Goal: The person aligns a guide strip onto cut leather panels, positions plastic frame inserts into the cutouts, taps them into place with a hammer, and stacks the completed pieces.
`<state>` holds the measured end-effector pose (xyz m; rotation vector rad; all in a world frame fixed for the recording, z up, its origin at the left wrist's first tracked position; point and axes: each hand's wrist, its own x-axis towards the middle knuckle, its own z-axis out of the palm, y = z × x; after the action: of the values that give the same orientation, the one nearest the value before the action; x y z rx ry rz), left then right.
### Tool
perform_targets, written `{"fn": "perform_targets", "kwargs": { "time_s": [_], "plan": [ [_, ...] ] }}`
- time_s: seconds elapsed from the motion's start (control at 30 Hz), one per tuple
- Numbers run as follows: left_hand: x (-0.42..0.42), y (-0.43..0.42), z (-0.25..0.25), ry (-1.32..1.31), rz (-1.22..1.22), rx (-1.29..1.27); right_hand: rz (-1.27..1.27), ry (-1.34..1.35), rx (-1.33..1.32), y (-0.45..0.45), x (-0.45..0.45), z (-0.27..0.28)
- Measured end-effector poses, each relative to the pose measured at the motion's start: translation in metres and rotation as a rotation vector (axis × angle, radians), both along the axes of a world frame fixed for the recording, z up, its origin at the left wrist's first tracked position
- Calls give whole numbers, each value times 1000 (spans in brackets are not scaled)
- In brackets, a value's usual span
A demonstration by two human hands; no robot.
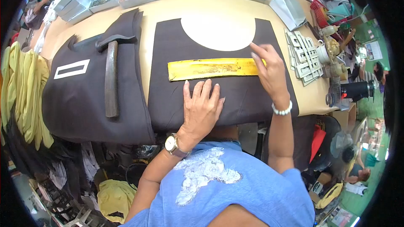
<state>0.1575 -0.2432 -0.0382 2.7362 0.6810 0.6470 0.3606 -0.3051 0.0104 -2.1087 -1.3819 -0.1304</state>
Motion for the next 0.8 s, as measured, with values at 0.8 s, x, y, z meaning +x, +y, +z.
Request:
{"fn": "perform_targets", "kwargs": {
  "time_s": [0.8],
  "plan": [
    [-20, 36, 1, -87, 402, -107, -412, 320, 221, -64, -1, -56]
  ]
}}
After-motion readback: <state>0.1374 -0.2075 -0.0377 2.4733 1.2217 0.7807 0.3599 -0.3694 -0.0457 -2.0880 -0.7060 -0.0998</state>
